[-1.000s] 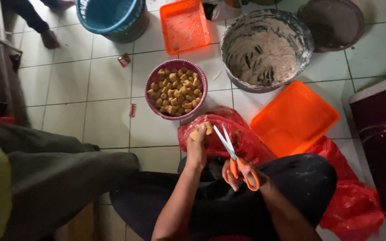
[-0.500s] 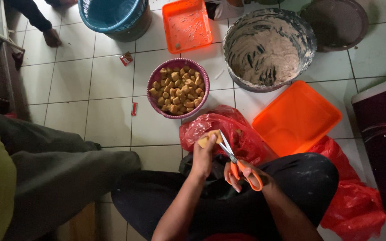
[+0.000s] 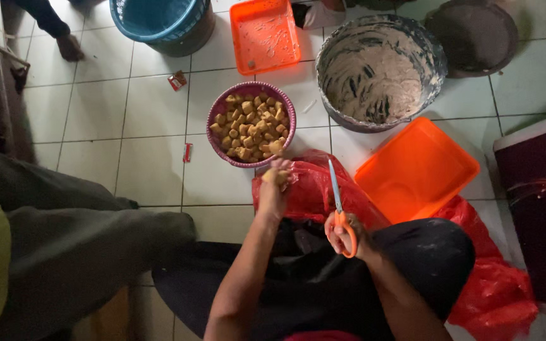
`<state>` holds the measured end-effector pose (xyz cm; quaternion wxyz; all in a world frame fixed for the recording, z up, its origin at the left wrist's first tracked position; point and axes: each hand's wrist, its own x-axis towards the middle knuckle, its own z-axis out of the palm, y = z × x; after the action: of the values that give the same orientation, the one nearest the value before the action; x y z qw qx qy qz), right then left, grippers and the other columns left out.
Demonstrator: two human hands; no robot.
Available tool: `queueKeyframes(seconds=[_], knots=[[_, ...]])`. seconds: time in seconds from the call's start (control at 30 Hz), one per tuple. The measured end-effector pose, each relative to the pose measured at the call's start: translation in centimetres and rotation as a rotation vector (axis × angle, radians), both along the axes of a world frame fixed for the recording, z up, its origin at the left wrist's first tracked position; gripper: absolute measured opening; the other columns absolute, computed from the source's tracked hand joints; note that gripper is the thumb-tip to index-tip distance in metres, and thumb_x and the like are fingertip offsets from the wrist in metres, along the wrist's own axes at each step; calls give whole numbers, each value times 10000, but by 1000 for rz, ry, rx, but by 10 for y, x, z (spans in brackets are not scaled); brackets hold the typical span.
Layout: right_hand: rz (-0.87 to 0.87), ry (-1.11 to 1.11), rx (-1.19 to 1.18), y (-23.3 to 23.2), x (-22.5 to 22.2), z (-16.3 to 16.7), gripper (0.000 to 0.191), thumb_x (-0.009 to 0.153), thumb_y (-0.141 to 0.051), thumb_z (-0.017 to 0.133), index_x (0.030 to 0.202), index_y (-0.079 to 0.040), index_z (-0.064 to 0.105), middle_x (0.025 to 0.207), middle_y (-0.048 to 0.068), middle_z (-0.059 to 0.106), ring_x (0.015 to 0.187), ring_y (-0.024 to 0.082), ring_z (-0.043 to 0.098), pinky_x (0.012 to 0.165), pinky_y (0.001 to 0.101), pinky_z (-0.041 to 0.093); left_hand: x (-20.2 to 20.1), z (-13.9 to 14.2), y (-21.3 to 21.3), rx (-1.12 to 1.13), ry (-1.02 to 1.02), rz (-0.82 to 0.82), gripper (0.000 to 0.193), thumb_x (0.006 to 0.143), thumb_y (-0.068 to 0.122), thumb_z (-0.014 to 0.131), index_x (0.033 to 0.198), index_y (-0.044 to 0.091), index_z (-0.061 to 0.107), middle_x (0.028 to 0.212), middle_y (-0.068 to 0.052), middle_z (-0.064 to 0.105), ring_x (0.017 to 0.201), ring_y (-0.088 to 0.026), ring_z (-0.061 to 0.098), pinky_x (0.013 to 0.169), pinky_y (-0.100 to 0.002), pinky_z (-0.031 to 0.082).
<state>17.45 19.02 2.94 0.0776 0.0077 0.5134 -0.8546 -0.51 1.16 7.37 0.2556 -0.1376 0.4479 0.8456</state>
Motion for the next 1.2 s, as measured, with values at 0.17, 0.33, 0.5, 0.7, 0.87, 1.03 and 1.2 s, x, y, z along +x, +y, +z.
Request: queueKeyframes(seconds=[0.17,0.33,0.5,0.7,0.87,1.03,1.2], knots=[[-230,-139,260,-7,-10,13,199,940,-166,716,953,-4,601,554,48,590,428,114,550,403,260,416,76,-15,34,-133,266,-379,470,1042,440,554,1262,34,646,965,0,647,845,-104,582,760,-286,493],[-260,-194,343,-7,-9,20,167,932,-142,710,1018,-18,639,659,28,622,452,111,585,403,259,435,111,-19,35,34,215,-453,512,1102,468,358,1275,37,573,935,-84,670,678,-169,623,642,-290,522],[-266,-221,269,-7,-8,12,196,911,-118,693,1077,-37,629,644,26,610,442,110,583,404,254,459,107,-7,23,-140,370,-494,488,1114,451,340,1305,42,524,966,-87,655,753,-150,657,699,-279,549],[-309,-173,294,-11,-12,-1,225,909,-108,698,1092,-14,608,650,34,609,441,117,571,400,259,456,117,2,22,-130,390,-248,259,1046,242,611,1145,22,515,871,-68,639,702,-157,633,636,-306,526],[56,31,-68,-4,-1,22,596,1006,-565,588,1120,19,568,573,35,601,469,95,531,436,214,402,81,-3,9,-230,522,-51,218,1028,219,643,1076,9,676,999,6,684,913,-90,582,843,-250,473],[496,96,-95,-3,4,63,934,881,-847,492,1173,37,566,711,65,664,722,125,597,679,232,450,46,3,-23,-112,421,-24,324,1115,294,603,1205,0,704,1035,8,614,926,-92,504,849,-270,405],[618,45,-156,-10,-4,84,936,860,-838,565,1166,47,566,723,81,665,728,150,603,725,247,450,39,17,-35,-198,513,-101,351,1031,323,599,1203,32,691,1115,23,705,1050,-81,613,979,-256,462]])
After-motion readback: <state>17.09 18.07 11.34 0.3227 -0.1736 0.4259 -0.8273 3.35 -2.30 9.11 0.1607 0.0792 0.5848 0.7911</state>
